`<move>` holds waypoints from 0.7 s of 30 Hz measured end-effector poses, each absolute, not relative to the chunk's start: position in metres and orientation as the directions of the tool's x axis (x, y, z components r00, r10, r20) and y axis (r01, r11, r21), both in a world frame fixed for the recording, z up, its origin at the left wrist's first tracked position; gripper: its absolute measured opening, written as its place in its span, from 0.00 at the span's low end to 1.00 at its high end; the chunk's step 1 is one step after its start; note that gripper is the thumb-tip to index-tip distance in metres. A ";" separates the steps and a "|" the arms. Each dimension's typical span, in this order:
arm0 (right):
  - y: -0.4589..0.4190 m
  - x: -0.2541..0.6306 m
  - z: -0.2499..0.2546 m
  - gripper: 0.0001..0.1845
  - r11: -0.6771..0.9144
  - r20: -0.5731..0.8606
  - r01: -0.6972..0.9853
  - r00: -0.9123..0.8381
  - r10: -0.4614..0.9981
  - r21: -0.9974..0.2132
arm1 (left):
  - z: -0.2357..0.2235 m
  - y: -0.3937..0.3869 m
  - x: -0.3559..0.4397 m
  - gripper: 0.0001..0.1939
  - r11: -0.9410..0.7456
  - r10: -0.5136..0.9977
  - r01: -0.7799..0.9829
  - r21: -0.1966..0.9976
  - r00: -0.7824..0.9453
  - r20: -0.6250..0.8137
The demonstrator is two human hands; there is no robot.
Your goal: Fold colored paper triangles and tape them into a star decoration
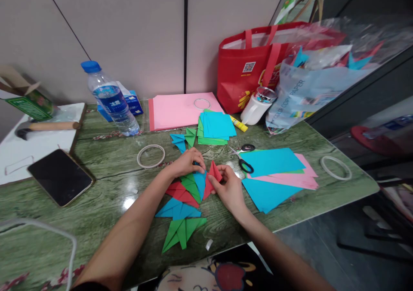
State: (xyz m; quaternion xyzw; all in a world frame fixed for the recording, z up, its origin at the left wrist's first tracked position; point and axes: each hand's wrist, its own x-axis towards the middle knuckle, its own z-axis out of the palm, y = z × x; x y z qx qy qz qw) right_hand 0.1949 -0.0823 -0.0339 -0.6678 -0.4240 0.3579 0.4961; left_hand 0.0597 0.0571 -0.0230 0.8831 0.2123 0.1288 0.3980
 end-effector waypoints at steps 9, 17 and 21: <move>-0.083 0.193 -0.034 0.17 -0.138 -0.046 0.222 0.373 0.927 -0.965 | -0.020 0.056 0.060 0.05 -0.634 0.445 0.300 0.713 0.895 0.019; -0.083 0.195 -0.038 0.20 -0.100 0.016 0.295 0.368 0.930 -0.950 | -0.022 0.055 0.061 0.06 -0.659 0.448 0.313 0.684 0.894 0.022; -0.083 0.197 -0.038 0.16 -0.057 0.106 0.422 0.354 0.929 -0.905 | -0.023 0.054 0.060 0.05 -0.649 0.466 0.315 0.692 0.884 0.036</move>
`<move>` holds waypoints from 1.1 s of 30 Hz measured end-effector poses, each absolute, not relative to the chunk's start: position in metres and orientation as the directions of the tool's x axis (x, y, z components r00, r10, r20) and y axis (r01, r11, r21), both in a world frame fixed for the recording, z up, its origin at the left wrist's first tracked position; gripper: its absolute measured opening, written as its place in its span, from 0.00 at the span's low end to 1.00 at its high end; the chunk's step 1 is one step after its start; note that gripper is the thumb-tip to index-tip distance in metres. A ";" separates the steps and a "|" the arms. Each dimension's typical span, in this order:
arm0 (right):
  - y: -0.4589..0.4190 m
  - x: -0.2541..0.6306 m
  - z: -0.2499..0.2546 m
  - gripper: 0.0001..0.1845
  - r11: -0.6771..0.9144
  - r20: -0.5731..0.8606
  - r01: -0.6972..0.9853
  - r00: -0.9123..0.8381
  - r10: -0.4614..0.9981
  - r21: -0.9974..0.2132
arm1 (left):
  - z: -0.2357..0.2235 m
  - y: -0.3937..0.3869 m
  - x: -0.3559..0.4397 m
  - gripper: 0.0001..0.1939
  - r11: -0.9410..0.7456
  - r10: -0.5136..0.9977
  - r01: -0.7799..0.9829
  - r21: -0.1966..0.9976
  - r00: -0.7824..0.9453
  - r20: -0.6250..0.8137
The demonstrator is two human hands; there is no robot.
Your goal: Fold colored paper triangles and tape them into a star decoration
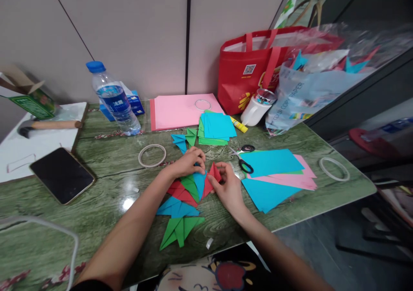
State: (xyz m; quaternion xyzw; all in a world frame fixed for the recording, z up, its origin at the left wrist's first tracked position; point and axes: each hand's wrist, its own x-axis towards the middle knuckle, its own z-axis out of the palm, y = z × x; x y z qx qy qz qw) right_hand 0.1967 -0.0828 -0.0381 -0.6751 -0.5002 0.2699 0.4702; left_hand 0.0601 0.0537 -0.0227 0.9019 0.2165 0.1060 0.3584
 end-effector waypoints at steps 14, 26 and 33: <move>-0.091 0.196 -0.025 0.16 -0.008 0.307 0.778 0.257 0.916 -0.628 | -0.001 0.013 0.034 0.16 -0.843 0.422 0.286 0.455 0.877 0.231; -0.099 0.210 -0.031 0.16 0.052 0.257 0.695 0.196 0.946 -0.717 | -0.018 -0.022 0.025 0.28 -0.894 0.362 0.321 0.312 0.929 0.079; -0.109 0.219 -0.034 0.15 0.183 0.313 0.762 0.027 0.949 -0.621 | -0.031 -0.024 0.027 0.30 -0.903 0.382 0.341 0.261 0.916 0.125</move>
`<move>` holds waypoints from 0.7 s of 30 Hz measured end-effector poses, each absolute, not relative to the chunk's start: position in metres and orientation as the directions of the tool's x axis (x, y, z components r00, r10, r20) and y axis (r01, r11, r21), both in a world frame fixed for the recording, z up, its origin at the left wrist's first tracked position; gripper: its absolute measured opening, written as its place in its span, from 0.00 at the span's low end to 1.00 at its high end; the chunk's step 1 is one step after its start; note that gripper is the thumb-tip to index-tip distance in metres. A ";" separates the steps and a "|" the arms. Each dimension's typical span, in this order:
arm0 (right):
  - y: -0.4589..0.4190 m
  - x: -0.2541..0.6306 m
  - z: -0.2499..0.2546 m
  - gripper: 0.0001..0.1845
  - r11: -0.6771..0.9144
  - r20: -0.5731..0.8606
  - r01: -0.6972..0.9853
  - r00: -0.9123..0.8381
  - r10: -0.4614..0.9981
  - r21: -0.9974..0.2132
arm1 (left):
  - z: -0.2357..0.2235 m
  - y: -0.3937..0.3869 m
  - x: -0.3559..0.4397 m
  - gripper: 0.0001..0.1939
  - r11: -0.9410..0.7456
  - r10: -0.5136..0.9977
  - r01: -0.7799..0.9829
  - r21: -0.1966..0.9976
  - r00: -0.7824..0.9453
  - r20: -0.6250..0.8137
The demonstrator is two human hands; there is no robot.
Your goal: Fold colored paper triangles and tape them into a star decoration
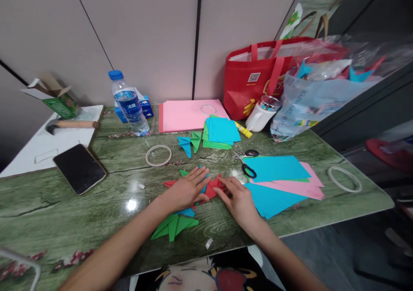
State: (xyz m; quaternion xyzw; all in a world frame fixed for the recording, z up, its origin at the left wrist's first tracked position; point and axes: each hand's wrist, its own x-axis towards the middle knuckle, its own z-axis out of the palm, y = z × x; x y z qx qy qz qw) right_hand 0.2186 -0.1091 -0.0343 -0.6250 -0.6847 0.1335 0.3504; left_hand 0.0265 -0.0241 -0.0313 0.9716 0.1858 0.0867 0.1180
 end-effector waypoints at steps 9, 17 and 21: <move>-0.109 0.231 -0.029 0.18 0.370 0.358 0.697 -0.172 0.918 -0.614 | -0.026 -0.025 0.026 0.31 -0.856 0.430 0.375 0.356 0.899 0.088; -0.105 0.234 -0.034 0.11 0.352 0.377 0.701 -0.128 0.918 -0.620 | -0.025 -0.027 0.024 0.30 -0.832 0.462 0.380 0.404 0.878 0.125; -0.103 0.235 -0.035 0.11 0.361 0.368 0.680 -0.142 0.919 -0.639 | -0.027 -0.026 0.024 0.32 -0.830 0.470 0.392 0.397 0.875 0.119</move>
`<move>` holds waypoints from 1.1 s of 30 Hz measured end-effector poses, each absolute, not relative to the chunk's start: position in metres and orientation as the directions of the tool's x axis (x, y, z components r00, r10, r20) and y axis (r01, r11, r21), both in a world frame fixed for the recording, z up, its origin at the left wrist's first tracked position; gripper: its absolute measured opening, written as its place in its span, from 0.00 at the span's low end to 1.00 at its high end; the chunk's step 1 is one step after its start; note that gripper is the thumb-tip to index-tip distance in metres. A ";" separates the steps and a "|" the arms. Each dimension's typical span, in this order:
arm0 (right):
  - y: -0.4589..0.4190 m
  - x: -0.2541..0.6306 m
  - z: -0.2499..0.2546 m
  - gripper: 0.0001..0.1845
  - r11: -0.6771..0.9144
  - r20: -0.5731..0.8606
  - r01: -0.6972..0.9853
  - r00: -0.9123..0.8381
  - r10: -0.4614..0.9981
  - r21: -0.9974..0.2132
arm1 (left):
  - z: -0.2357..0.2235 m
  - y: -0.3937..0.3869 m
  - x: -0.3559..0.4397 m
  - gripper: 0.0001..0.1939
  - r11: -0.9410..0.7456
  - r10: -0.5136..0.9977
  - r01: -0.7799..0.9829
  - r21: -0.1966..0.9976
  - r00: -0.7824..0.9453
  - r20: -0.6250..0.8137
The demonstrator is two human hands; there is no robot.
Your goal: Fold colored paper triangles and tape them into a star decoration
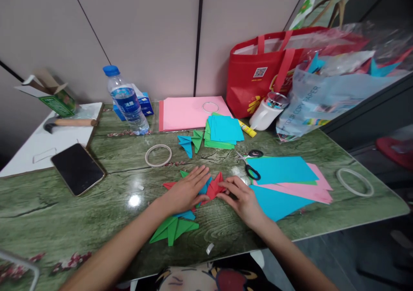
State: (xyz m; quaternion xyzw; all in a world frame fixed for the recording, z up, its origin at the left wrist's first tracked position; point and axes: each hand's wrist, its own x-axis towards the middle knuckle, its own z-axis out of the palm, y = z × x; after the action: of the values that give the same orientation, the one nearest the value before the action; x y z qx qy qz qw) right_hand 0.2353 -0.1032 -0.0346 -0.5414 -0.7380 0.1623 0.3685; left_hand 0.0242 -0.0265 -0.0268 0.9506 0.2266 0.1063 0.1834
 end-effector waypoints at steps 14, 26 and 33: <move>-0.106 0.235 -0.030 0.08 0.390 0.370 0.651 -0.177 0.912 -0.651 | -0.023 -0.026 0.025 0.30 -0.820 0.482 0.394 0.415 0.867 0.129; -0.107 0.227 -0.026 0.05 0.420 0.452 0.626 -0.120 0.884 -0.656 | -0.025 -0.026 0.024 0.23 -0.770 0.542 0.387 0.507 0.817 0.198; -0.108 0.222 -0.029 0.03 0.312 0.379 0.671 -0.051 0.924 -0.673 | -0.033 -0.025 0.022 0.13 -0.711 0.612 0.397 0.581 0.756 0.232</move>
State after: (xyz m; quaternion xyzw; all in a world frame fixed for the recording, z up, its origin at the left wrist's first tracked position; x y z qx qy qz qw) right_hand 0.2221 -0.1078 -0.0294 -0.5641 -0.7069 0.1601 0.3955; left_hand 0.0223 -0.0246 -0.0330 0.9010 0.2798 0.2089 0.2573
